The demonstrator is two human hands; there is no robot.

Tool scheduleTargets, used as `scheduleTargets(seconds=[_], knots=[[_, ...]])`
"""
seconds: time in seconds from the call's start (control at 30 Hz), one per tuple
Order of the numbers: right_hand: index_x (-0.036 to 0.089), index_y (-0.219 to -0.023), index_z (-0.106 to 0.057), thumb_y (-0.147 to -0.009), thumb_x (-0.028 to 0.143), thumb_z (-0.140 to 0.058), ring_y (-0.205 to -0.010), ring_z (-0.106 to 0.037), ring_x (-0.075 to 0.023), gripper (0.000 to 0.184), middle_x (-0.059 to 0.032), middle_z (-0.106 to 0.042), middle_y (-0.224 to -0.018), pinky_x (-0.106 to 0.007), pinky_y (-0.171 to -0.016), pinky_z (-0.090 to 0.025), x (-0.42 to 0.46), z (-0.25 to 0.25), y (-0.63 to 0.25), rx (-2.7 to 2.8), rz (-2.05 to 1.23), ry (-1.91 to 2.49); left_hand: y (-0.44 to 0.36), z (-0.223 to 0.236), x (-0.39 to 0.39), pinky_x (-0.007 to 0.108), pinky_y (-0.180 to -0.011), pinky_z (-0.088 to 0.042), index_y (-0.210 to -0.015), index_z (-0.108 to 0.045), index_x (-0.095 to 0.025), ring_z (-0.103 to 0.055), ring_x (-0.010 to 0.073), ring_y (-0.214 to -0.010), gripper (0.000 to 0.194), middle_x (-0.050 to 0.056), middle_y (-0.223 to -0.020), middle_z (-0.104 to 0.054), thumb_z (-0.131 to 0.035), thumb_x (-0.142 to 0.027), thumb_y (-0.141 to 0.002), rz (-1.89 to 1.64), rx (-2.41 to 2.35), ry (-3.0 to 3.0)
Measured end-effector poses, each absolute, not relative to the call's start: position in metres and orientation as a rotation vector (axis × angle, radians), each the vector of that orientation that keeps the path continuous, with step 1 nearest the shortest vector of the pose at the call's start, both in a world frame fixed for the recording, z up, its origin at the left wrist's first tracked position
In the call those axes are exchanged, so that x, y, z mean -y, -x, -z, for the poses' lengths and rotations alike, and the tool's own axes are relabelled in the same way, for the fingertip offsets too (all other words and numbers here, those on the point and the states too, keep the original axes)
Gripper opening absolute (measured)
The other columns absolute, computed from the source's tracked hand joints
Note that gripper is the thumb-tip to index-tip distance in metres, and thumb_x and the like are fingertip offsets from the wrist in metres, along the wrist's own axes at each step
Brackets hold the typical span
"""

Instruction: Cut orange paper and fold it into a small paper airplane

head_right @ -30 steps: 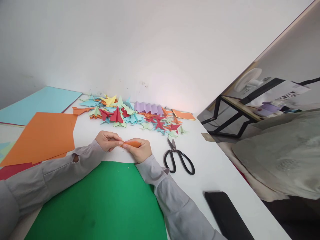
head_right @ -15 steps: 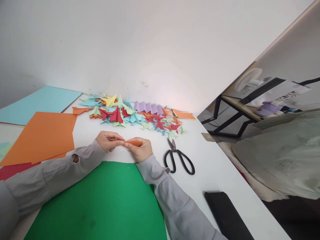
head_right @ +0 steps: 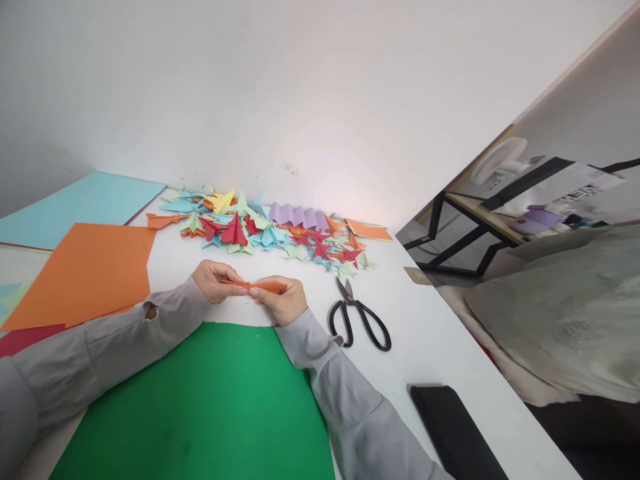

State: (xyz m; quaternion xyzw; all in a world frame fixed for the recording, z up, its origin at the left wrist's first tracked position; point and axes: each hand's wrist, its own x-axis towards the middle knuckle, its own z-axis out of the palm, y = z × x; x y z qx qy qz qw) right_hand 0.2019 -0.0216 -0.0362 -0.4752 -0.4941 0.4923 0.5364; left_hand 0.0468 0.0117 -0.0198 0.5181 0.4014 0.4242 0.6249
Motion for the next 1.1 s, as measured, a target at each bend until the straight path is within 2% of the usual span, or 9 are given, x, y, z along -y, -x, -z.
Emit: scheduleTargets(seconds=[0.1,0.2,0.3,0.4,0.6,0.87,0.97,1.1], knots=[[0.017,-0.060,-0.069,-0.045,0.026,-0.080,-0.042,-0.052,-0.0104,0.020,0.0008,-0.063,-0.047,-0.023,-0.044,-0.041,0.0203,0.0379,-0.2030,1.145,-1.155,1.122,-0.0454,0.0187,-0.0110,0.016,-0.027,-0.024,-0.056,-0.066,-0.012,-0.035,0.0030,-0.026,0.030,-0.005,-0.031,-0.049,-0.082,-0.026,-0.035,-0.924,-1.014,-1.224],[0.018,-0.060,-0.070,-0.047,0.027,-0.080,-0.041,-0.051,-0.0098,0.019,0.0009,-0.063,-0.047,-0.023,-0.043,-0.040,0.0190,0.0393,-0.2045,1.121,-1.139,1.112,-0.0429,0.0188,-0.0116,0.016,-0.029,-0.028,-0.063,-0.067,-0.011,-0.038,0.0042,-0.027,0.031,-0.006,-0.029,-0.047,-0.081,-0.030,-0.041,-0.887,-1.024,-1.258],[0.018,-0.061,-0.070,-0.048,0.029,-0.079,-0.041,-0.051,-0.0099,0.019,0.0010,-0.062,-0.046,-0.023,-0.043,-0.040,0.0181,0.0408,-0.2055,1.102,-1.158,1.101,-0.0403,0.0201,-0.0140,0.016,-0.031,-0.029,-0.062,-0.067,-0.012,-0.039,0.0046,-0.028,0.030,-0.005,-0.030,-0.048,-0.079,-0.034,-0.046,-0.888,-0.923,-1.282],[0.018,-0.061,-0.070,-0.047,0.029,-0.080,-0.041,-0.050,-0.0102,0.020,0.0015,-0.061,-0.044,-0.024,-0.043,-0.040,0.0171,0.0427,-0.2064,1.098,-1.172,1.091,-0.0391,0.0224,-0.0172,0.018,-0.031,-0.027,-0.060,-0.067,-0.012,-0.039,0.0058,-0.026,0.032,-0.004,-0.029,-0.047,-0.079,-0.037,-0.044,-0.859,-0.867,-1.276],[0.018,-0.061,-0.069,-0.045,0.029,-0.081,-0.040,-0.051,-0.0098,0.022,0.0016,-0.062,-0.046,-0.023,-0.044,-0.040,0.0156,0.0444,-0.2069,1.005,-1.206,1.058,-0.0389,0.0246,-0.0195,0.018,-0.031,-0.021,-0.069,-0.070,-0.011,-0.037,0.0053,-0.025,0.032,-0.003,-0.029,-0.048,-0.073,-0.040,-0.054,-0.825,-0.926,-1.259],[0.018,-0.057,-0.068,-0.043,0.028,-0.081,-0.040,-0.050,-0.0100,0.022,0.0022,-0.062,-0.045,-0.024,-0.044,-0.039,0.0167,0.0403,-0.2049,0.959,-1.193,1.105,-0.0396,0.0209,-0.0183,0.019,-0.033,-0.030,-0.078,-0.069,-0.010,-0.043,0.0087,-0.026,0.040,-0.002,-0.028,-0.048,-0.059,-0.048,-0.069,-0.782,-0.881,-1.174],[0.018,-0.057,-0.068,-0.043,0.028,-0.081,-0.041,-0.050,-0.0103,0.022,0.0017,-0.062,-0.047,-0.025,-0.044,-0.039,0.0163,0.0415,-0.2055,0.957,-1.187,1.111,-0.0405,0.0224,-0.0160,0.019,-0.033,-0.031,-0.076,-0.068,-0.010,-0.042,0.0079,-0.027,0.041,-0.002,-0.030,-0.048,-0.062,-0.049,-0.065,-0.808,-0.891,-1.236],[0.018,-0.061,-0.070,-0.047,0.029,-0.080,-0.043,-0.053,-0.0115,0.021,0.0000,-0.064,-0.049,-0.025,-0.047,-0.042,0.0157,0.0450,-0.2072,1.046,-1.197,1.099,-0.0430,0.0264,-0.0121,0.018,-0.032,-0.030,-0.075,-0.068,-0.011,-0.043,0.0068,-0.029,0.038,-0.002,-0.038,-0.054,-0.073,-0.042,-0.054,-0.837,-0.904,-1.399]])
